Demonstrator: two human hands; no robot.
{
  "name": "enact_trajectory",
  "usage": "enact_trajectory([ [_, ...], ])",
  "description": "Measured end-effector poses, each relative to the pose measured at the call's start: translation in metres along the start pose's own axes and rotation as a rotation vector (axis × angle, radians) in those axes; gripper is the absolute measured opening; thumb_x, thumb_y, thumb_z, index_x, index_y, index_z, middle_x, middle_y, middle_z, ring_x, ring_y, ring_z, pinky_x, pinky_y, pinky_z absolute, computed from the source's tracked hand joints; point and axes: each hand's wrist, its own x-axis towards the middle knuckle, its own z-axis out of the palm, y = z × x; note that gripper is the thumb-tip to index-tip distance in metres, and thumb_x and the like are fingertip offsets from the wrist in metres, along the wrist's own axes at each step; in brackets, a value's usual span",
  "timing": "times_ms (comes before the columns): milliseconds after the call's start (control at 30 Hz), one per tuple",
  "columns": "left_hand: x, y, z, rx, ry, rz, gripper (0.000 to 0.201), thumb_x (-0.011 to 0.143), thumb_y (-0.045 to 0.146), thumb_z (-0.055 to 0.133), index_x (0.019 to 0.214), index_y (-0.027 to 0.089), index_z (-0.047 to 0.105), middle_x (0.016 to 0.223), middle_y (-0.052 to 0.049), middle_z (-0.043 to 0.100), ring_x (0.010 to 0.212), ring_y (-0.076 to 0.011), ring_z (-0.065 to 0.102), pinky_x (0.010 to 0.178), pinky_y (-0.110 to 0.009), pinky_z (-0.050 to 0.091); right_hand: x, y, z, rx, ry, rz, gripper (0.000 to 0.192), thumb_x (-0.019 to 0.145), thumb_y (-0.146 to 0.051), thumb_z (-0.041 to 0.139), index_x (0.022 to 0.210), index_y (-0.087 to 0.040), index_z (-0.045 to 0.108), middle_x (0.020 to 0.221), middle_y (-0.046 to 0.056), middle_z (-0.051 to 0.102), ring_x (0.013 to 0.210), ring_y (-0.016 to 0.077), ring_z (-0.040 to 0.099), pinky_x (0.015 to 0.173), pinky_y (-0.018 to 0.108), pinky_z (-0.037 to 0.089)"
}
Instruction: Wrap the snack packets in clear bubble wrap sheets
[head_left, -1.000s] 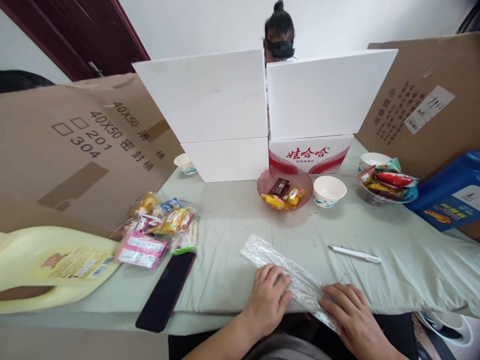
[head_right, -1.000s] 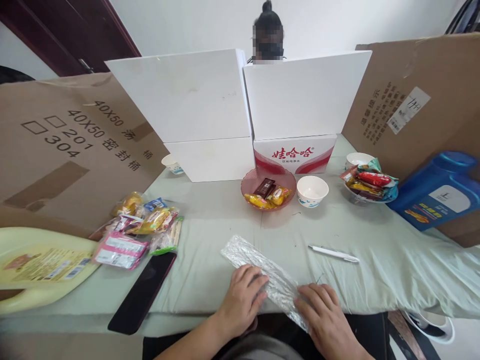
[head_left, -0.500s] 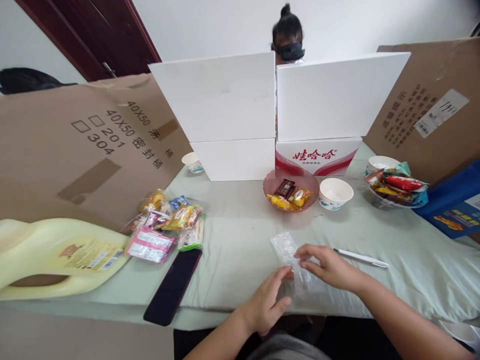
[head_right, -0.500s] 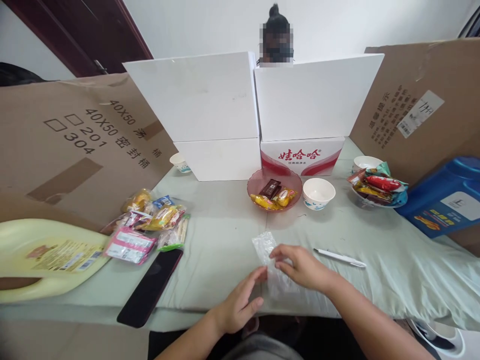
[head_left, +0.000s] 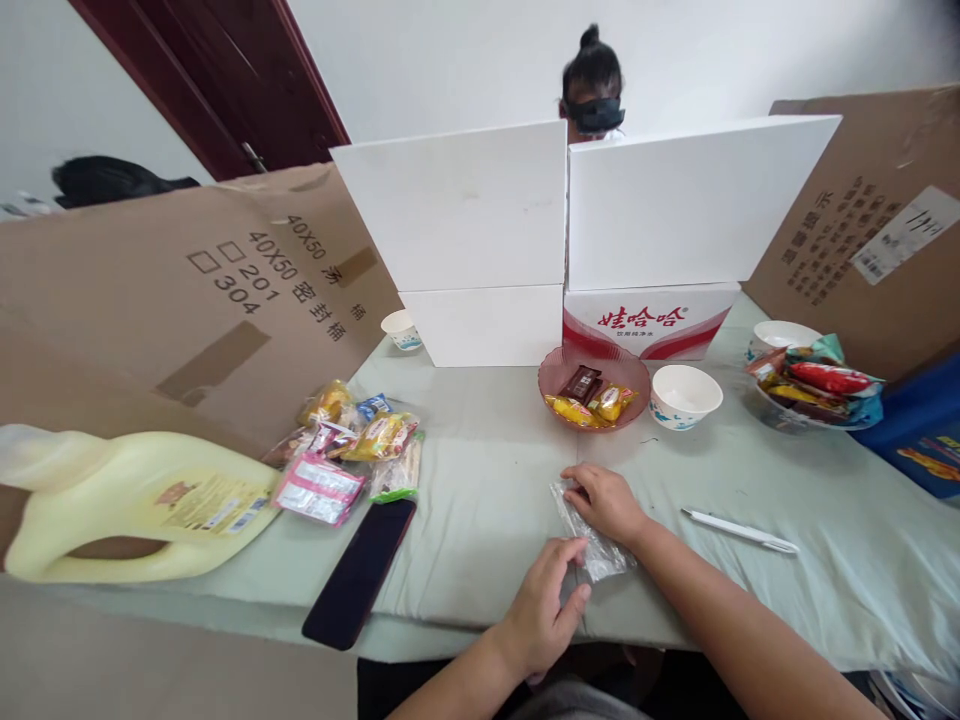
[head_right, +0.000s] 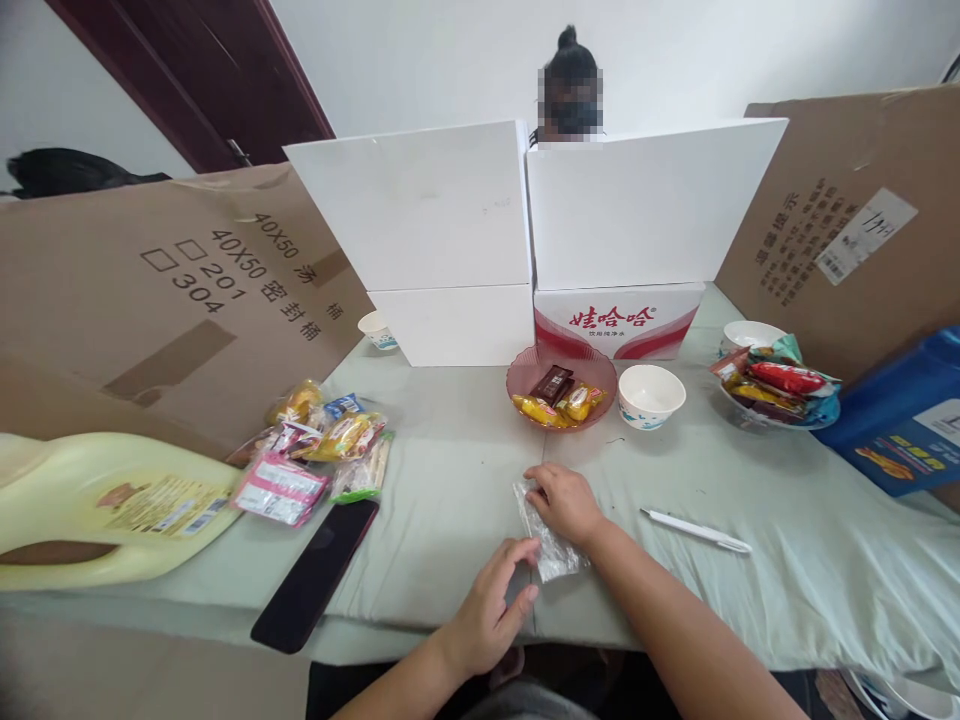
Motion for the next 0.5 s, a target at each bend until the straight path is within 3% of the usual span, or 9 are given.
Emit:
enact_trajectory([
  [67, 0.007, 0.004, -0.003, 0.061, 0.143, 0.029, 0.028, 0.095, 0.023, 0.042, 0.121, 0.017, 0.049, 0.101, -0.011, 0.057, 0.094, -0.0218, 0.056, 0.083, -0.038, 0.05, -0.001, 0.002, 0.003, -0.029, 0.015, -0.026, 0.024, 0.087, -0.021, 0.055, 0.11, -0.019, 0.061, 0.1, 0.006, 0.067, 0.09, 0.0179, 0.062, 0.081, 0.03, 0.044],
  [133, 0.021, 0.005, -0.008, 0.14, 0.191, 0.106, 0.022, 0.094, 0.022, 0.042, 0.112, 0.016, 0.053, 0.097, -0.01, 0.058, 0.092, -0.022, 0.055, 0.082, -0.039, 0.048, -0.002, 0.003, 0.004, -0.052, 0.027, -0.045, 0.023, 0.087, -0.021, 0.054, 0.109, -0.019, 0.061, 0.099, 0.006, 0.067, 0.089, 0.0177, 0.061, 0.08, 0.029, 0.044],
  [233, 0.048, 0.0, -0.017, 0.25, 0.072, 0.21, 0.016, 0.092, 0.023, 0.046, 0.098, 0.017, 0.059, 0.094, -0.008, 0.062, 0.093, -0.0229, 0.054, 0.086, -0.041, 0.046, -0.002, 0.002, 0.003, -0.083, 0.042, -0.062, 0.022, 0.088, -0.02, 0.053, 0.109, -0.019, 0.061, 0.097, 0.005, 0.066, 0.086, 0.0166, 0.061, 0.076, 0.028, 0.044],
  [300, 0.062, -0.01, -0.02, 0.34, 0.001, 0.194, 0.016, 0.091, 0.024, 0.048, 0.088, 0.017, 0.062, 0.091, -0.008, 0.063, 0.092, -0.023, 0.054, 0.086, -0.042, 0.046, -0.002, 0.0, 0.004, -0.106, 0.049, -0.07, 0.022, 0.089, -0.019, 0.052, 0.109, -0.019, 0.061, 0.095, 0.005, 0.066, 0.083, 0.0156, 0.061, 0.074, 0.026, 0.044],
  [500, 0.068, -0.035, -0.015, 0.465, -0.023, 0.106, 0.012, 0.087, 0.017, 0.054, 0.08, 0.018, 0.063, 0.088, -0.006, 0.061, 0.089, -0.0211, 0.052, 0.084, -0.039, 0.047, -0.001, 0.002, 0.0, -0.211, 0.137, -0.029, 0.022, 0.091, -0.024, 0.051, 0.109, -0.018, 0.061, 0.099, 0.009, 0.063, 0.095, 0.0217, 0.057, 0.082, 0.033, 0.044],
])
